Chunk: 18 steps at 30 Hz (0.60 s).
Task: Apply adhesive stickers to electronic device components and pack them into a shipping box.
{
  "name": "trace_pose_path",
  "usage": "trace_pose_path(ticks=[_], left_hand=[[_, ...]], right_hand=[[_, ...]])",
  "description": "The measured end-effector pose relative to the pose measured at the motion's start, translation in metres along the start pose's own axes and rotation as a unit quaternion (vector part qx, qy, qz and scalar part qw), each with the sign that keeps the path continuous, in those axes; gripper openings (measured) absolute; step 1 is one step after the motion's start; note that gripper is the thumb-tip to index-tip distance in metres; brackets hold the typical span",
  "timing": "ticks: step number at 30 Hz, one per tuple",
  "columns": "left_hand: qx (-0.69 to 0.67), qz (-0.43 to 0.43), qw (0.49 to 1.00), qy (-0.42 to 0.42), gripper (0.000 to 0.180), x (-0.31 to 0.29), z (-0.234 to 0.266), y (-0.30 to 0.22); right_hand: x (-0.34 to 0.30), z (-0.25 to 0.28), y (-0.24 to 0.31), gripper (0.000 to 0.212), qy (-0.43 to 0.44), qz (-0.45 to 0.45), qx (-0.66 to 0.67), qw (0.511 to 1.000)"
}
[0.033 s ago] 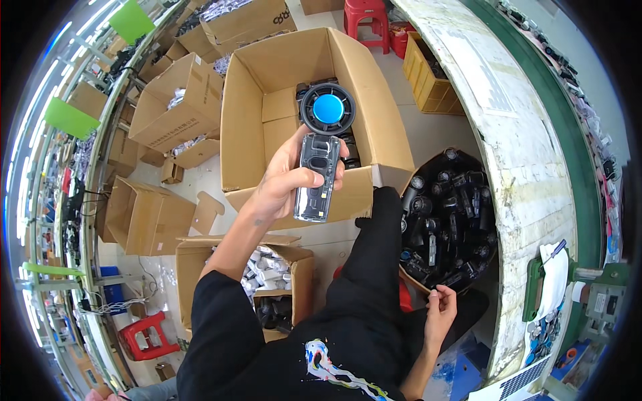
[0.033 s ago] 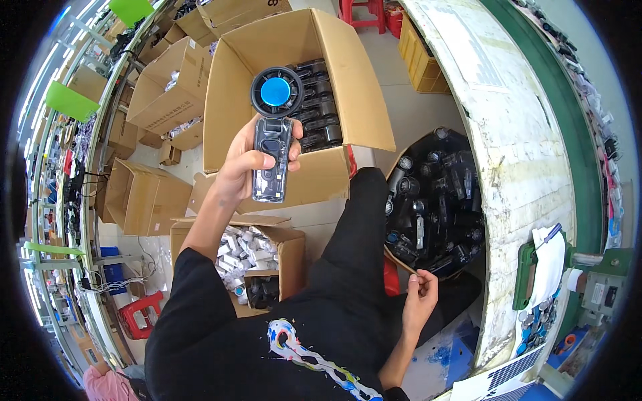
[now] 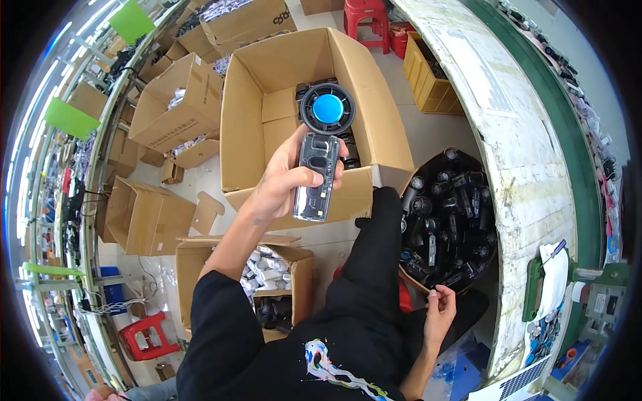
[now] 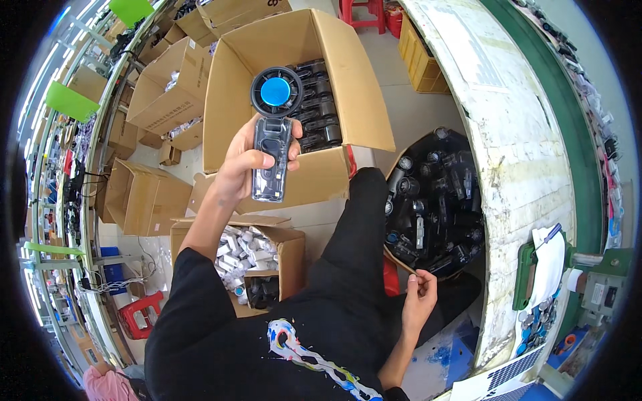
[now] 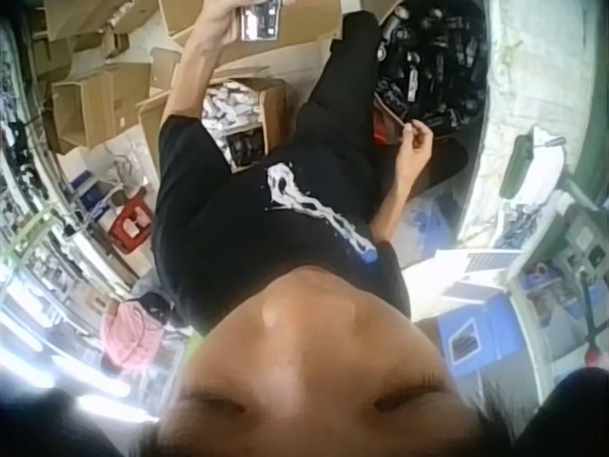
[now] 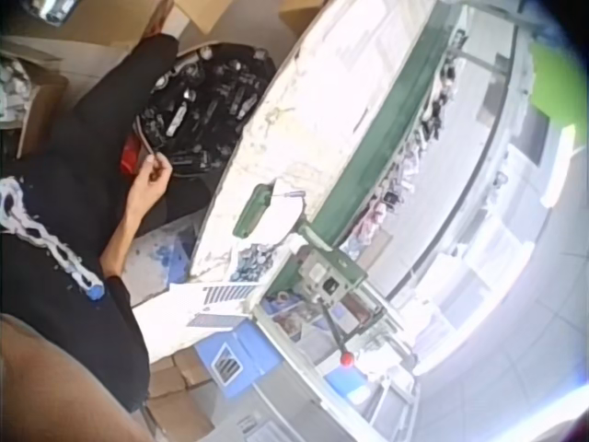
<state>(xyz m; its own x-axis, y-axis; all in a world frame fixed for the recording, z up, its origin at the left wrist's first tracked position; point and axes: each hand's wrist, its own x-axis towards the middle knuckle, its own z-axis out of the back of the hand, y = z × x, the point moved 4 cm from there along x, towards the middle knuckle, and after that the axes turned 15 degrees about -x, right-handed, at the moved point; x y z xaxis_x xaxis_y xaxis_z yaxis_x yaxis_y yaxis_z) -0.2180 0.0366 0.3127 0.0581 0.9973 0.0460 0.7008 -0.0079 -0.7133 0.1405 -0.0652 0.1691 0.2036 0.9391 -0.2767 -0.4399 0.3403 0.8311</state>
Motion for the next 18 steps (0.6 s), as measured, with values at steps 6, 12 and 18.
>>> trace_pose_path(ticks=[6, 12, 18], left_hand=[[0.180, 0.033, 0.981, -0.060, 0.064, 0.035, 0.032, -0.031], [0.544, -0.022, 0.825, -0.154, 0.067, 0.131, 0.176, -0.096], [0.684, -0.057, 0.707, -0.173, 0.053, 0.211, 0.290, -0.092]], right_hand=[[0.005, -0.012, -0.014, 0.013, 0.061, -0.001, -0.057, 0.996], [0.005, -0.039, -0.014, 0.016, 0.113, -0.001, -0.157, 0.981], [0.014, -0.060, -0.020, 0.016, 0.128, -0.051, -0.211, 0.968]])
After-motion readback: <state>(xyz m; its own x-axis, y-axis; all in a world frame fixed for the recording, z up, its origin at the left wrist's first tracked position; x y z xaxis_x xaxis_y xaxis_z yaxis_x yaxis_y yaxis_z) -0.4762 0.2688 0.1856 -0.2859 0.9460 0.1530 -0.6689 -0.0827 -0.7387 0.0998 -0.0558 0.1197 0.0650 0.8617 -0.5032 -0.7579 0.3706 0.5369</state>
